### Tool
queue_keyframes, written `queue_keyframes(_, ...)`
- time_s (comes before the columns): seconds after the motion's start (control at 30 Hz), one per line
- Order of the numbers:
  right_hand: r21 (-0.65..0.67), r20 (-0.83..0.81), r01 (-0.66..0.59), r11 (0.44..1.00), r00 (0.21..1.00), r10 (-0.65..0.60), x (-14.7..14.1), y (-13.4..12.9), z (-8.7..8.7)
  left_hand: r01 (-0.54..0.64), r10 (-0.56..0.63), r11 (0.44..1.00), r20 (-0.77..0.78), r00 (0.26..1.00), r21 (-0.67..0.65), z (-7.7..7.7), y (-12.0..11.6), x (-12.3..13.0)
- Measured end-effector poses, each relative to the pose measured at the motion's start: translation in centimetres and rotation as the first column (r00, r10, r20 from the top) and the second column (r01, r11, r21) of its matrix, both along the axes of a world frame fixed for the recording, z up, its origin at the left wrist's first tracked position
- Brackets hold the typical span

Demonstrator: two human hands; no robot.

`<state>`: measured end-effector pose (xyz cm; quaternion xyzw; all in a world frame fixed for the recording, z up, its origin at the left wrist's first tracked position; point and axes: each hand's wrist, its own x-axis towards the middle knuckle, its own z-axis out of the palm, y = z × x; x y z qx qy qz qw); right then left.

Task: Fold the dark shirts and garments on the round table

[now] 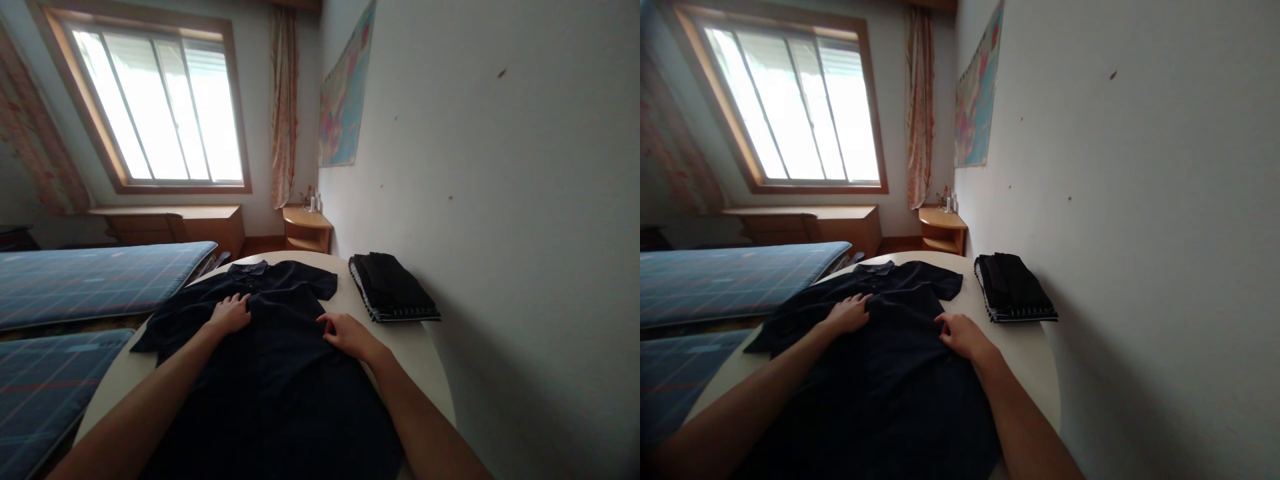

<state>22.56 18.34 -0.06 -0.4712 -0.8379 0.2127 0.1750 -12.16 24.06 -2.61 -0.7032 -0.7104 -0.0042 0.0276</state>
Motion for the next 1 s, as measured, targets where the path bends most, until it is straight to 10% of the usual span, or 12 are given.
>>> queue_keyframes(0.17,0.074,0.030,0.088,0.993,0.995,-0.090,0.9,0.5,-0.2,0.080,-0.080,0.997,0.042,0.996,0.005,-1.3,1.1,-0.2)
queue_keyframes(0.43,0.039,0.105,-0.103,0.994,0.990,0.098,0.0,0.1,-1.2,0.017,-0.055,0.966,0.142,0.988,0.258,-0.6,0.7,1.1)
queue_keyframes(0.7,0.016,0.160,-0.090,0.996,0.983,0.086,-0.6,-1.3,0.3,0.052,-0.101,0.980,0.255,0.962,0.192,-0.9,-0.5,1.0)
queue_keyframes(1.0,-0.168,0.080,-0.543,0.823,0.824,0.561,-6.2,-6.7,0.7,0.050,-0.078,0.992,0.256,0.964,0.114,-0.7,1.2,0.0)
